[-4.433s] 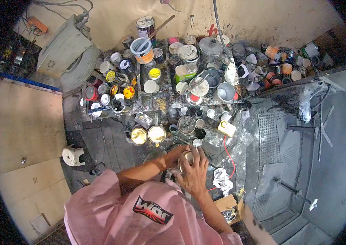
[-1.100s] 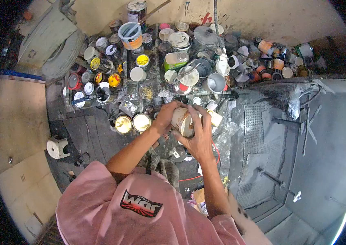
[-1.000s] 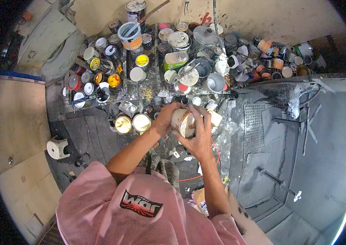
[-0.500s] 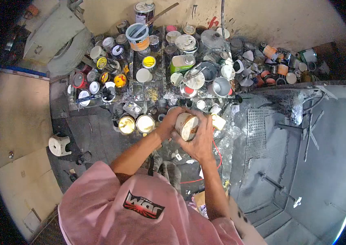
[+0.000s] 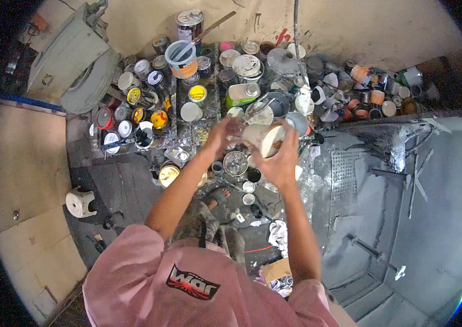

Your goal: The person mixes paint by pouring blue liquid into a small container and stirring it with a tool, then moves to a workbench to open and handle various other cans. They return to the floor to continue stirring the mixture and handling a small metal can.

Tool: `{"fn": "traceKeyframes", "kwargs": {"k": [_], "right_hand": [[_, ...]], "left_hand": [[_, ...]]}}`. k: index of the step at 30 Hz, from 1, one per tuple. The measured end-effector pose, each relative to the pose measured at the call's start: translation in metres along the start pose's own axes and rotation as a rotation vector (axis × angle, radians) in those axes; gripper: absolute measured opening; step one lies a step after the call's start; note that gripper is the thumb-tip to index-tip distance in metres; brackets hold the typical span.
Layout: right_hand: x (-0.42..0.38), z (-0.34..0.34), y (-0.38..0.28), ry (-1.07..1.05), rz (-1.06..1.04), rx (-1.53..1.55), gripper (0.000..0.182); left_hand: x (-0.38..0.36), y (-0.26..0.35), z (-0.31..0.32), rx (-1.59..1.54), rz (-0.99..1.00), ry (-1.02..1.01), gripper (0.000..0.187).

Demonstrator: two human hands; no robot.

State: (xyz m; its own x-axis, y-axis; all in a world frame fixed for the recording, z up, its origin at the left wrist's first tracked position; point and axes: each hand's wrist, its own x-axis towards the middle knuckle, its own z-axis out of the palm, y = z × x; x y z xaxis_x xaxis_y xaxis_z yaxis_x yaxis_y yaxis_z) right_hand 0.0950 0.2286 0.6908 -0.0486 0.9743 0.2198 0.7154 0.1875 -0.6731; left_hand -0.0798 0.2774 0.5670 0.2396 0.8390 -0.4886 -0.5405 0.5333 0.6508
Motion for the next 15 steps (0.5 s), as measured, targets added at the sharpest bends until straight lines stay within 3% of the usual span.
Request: {"fn": "traceKeyframes", "kwargs": {"k": [1,2,3,4,6,7,8,10,15], "right_hand": [[0.007,-0.002,0.007,0.031,0.024,0.009,0.082],[0.015,-0.005,0.014,0.062,0.047,0.019,0.083],[0.023,-0.013,0.019,0.058,0.061,0.021,0.086],[0.031,-0.018,0.028,0.065,0.091,0.033,0.088],[0.05,-0.03,0.055,0.105,-0.043,-0.135,0.089],[0.062,-0.038,0.063,0.089,-0.006,-0.157,0.089],[0.074,-0.043,0.078,0.11,0.005,-0.172,0.089],[0.101,-0.052,0.112,0.165,-0.021,-0.265,0.09],[0.182,-0.055,0.184,0.208,0.117,-0.321,0.1]], "left_hand": [[0.008,0.009,-0.016,0.196,0.115,0.172,0.044],[0.018,0.012,-0.038,0.577,0.476,0.42,0.031],[0.031,0.023,-0.061,0.806,0.618,0.588,0.026],[0.072,0.016,-0.121,1.0,0.721,0.68,0.022],[0.08,0.039,-0.153,1.351,0.836,0.869,0.03],[0.094,0.045,-0.176,1.573,0.856,0.934,0.035],[0.107,0.052,-0.193,1.756,0.74,0.898,0.044],[0.124,0.066,-0.2,1.84,0.398,0.881,0.054],[0.155,0.061,-0.22,1.864,0.271,0.95,0.056]]}}
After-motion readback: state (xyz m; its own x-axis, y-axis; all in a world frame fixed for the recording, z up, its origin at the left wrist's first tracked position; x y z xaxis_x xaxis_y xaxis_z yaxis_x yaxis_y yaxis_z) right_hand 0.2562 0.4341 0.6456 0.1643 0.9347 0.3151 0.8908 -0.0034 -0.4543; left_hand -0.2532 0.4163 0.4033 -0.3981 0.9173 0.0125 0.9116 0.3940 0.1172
